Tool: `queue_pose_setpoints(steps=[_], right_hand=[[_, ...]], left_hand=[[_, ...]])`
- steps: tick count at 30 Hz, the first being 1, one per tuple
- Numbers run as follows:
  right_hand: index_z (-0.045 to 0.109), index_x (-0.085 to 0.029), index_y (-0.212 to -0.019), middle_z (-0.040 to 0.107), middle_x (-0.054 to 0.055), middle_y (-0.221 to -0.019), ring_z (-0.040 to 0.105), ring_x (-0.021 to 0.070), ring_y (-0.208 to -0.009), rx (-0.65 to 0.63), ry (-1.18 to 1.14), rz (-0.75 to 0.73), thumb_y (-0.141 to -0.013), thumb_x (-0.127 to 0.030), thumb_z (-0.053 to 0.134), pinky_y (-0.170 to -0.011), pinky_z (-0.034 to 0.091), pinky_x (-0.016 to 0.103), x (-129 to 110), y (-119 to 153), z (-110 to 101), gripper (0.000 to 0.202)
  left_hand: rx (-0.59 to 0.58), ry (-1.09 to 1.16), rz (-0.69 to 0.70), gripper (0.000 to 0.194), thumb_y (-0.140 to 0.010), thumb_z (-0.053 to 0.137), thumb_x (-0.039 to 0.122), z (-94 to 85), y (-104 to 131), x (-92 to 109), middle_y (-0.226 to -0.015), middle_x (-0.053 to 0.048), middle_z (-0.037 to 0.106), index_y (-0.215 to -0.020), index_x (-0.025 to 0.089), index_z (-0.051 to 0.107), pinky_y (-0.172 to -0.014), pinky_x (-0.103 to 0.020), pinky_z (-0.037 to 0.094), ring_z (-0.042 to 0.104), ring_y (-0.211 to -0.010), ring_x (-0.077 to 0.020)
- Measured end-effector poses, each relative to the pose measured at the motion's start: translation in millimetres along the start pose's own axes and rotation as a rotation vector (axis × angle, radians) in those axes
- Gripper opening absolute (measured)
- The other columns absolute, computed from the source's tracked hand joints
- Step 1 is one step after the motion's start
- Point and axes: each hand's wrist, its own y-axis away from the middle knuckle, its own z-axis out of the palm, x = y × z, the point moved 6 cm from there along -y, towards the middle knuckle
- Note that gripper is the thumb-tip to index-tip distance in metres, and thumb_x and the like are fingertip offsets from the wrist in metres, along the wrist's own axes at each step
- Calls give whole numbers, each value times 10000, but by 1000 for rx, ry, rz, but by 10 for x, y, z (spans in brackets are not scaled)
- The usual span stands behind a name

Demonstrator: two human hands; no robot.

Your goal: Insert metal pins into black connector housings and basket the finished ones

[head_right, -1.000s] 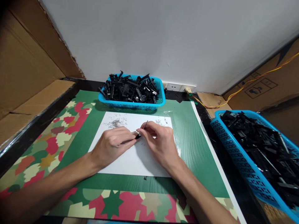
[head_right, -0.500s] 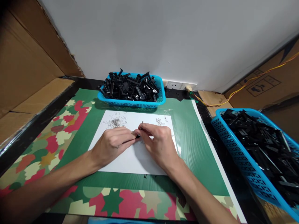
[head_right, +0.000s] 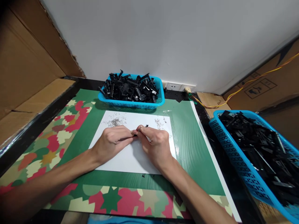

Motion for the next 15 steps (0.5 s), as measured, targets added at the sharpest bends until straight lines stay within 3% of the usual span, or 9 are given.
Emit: queue_pose_setpoints(steps=[7, 11, 13, 15], right_hand=[[740, -203, -778, 775, 19, -759, 701, 165, -634, -14, -148, 119, -1009, -276, 665, -648, 593, 294, 46, 2, 41, 254], [725, -190, -860, 758, 35, -831, 717, 178, -750, 82, -295, 223, -1015, -306, 657, -723, 595, 299, 176, -66, -140, 204], [708, -188, -906, 738, 37, -833, 697, 177, -761, 23, -286, 231, -1042, -311, 615, -733, 566, 302, 243, -103, -232, 205], [700, -191, -959, 732, 40, -870, 671, 176, -787, -141, -201, 191, -1071, -277, 554, -753, 529, 309, 270, -122, -272, 203]], left_hand=[[40, 21, -29, 179, -1001, 640, 147, -15, -2, -1, -821, -55, 787, -902, 172, 787, -695, -348, 590, 738, -761, -210], [147, 40, -126, 70, -968, 730, 213, -80, -4, -43, -887, -59, 806, -984, 182, 791, -738, -356, 617, 748, -786, -211], [217, 73, -200, 114, -958, 757, 266, -130, -4, -79, -960, -67, 808, -1043, 192, 780, -765, -345, 631, 749, -799, -201], [253, 119, -256, 144, -972, 742, 310, -159, -11, -110, -1024, -71, 798, -1062, 199, 755, -780, -330, 636, 751, -823, -194]])
